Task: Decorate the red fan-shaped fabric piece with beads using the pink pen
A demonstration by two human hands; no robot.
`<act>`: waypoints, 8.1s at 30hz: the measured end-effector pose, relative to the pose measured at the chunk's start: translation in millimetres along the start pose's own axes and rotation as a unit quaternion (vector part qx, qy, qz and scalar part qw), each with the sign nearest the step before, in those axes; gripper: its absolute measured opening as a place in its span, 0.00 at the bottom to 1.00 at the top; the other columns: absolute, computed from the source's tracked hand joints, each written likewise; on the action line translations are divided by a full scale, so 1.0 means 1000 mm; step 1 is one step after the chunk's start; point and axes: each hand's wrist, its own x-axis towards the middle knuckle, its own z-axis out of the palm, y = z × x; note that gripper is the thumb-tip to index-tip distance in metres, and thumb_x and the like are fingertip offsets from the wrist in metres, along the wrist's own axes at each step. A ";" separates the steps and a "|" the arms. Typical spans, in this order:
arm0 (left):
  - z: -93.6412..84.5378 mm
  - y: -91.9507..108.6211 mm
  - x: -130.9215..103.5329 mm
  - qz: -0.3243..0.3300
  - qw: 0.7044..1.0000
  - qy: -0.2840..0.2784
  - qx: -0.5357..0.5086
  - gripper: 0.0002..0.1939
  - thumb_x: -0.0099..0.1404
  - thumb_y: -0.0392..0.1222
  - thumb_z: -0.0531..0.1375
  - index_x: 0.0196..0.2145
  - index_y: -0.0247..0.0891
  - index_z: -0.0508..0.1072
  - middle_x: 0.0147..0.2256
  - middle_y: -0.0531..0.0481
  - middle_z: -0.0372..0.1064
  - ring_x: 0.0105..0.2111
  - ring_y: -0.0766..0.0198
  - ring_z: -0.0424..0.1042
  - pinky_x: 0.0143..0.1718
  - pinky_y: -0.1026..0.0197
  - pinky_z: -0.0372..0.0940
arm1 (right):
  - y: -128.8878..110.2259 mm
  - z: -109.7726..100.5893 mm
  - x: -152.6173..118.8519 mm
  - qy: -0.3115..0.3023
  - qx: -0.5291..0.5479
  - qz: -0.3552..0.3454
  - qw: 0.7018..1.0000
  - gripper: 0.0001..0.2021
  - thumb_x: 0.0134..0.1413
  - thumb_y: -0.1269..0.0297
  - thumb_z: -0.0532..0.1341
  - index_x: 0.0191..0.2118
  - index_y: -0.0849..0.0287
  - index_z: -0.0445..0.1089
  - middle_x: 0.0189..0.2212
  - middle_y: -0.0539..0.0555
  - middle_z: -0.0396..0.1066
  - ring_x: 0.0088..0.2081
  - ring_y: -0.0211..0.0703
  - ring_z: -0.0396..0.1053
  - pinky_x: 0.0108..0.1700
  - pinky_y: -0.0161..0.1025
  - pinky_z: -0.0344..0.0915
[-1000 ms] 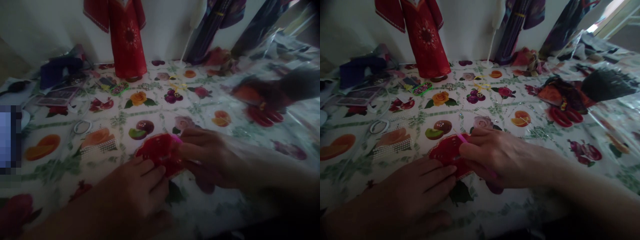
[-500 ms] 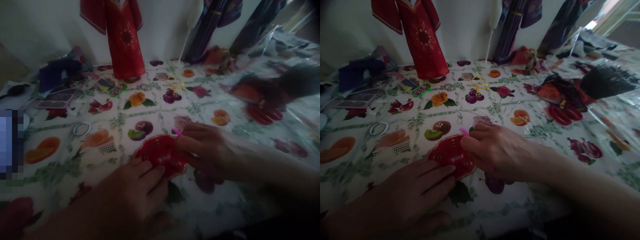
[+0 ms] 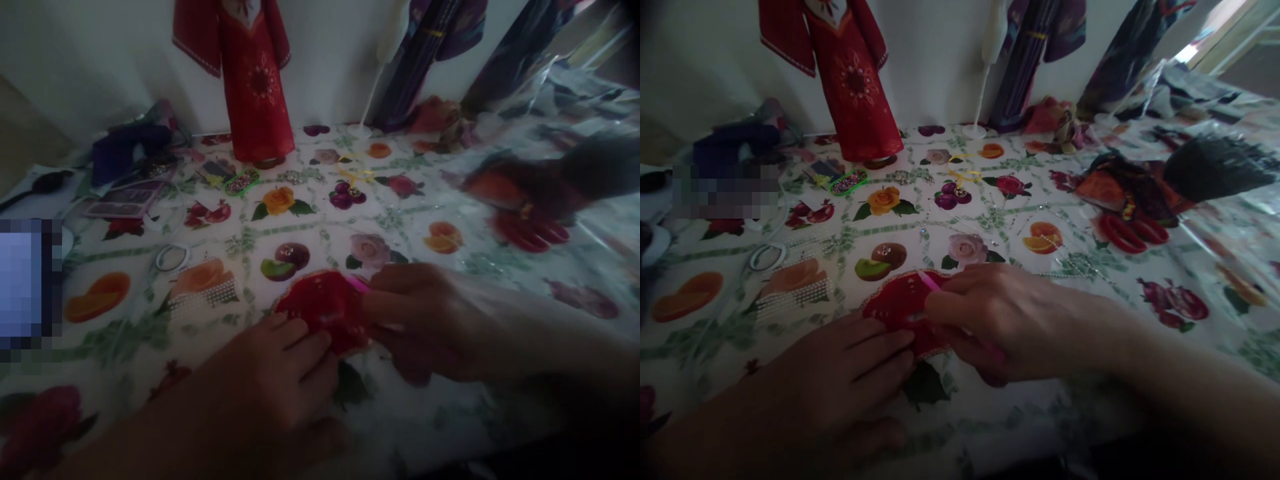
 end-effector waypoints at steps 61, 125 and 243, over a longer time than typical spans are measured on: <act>0.004 0.007 0.002 0.017 1.000 0.017 -0.006 0.18 0.73 0.52 0.56 0.45 0.32 0.75 0.45 0.39 0.76 0.47 0.51 0.73 0.51 0.49 0.70 | -0.013 0.019 0.038 0.115 0.097 -0.018 0.988 0.03 0.68 0.67 0.58 0.42 0.58 0.68 0.36 0.50 0.72 0.35 0.35 0.69 0.39 0.32 0.66; 0.010 0.001 0.003 0.033 0.999 -0.006 0.036 0.13 0.72 0.48 0.58 0.35 0.36 0.72 0.34 0.47 0.73 0.31 0.58 0.68 0.29 0.55 0.65 | 0.033 0.014 0.099 0.170 0.041 0.066 0.982 0.10 0.70 0.60 0.57 0.42 0.60 0.72 0.36 0.50 0.77 0.37 0.37 0.76 0.40 0.33 0.69; 0.001 0.006 0.005 -0.004 0.999 -0.040 0.001 0.16 0.73 0.51 0.57 0.34 0.36 0.73 0.33 0.48 0.73 0.32 0.58 0.69 0.32 0.55 0.65 | 0.032 0.016 0.100 0.170 0.015 0.086 0.982 0.13 0.69 0.59 0.58 0.41 0.62 0.76 0.36 0.53 0.76 0.36 0.39 0.74 0.39 0.36 0.66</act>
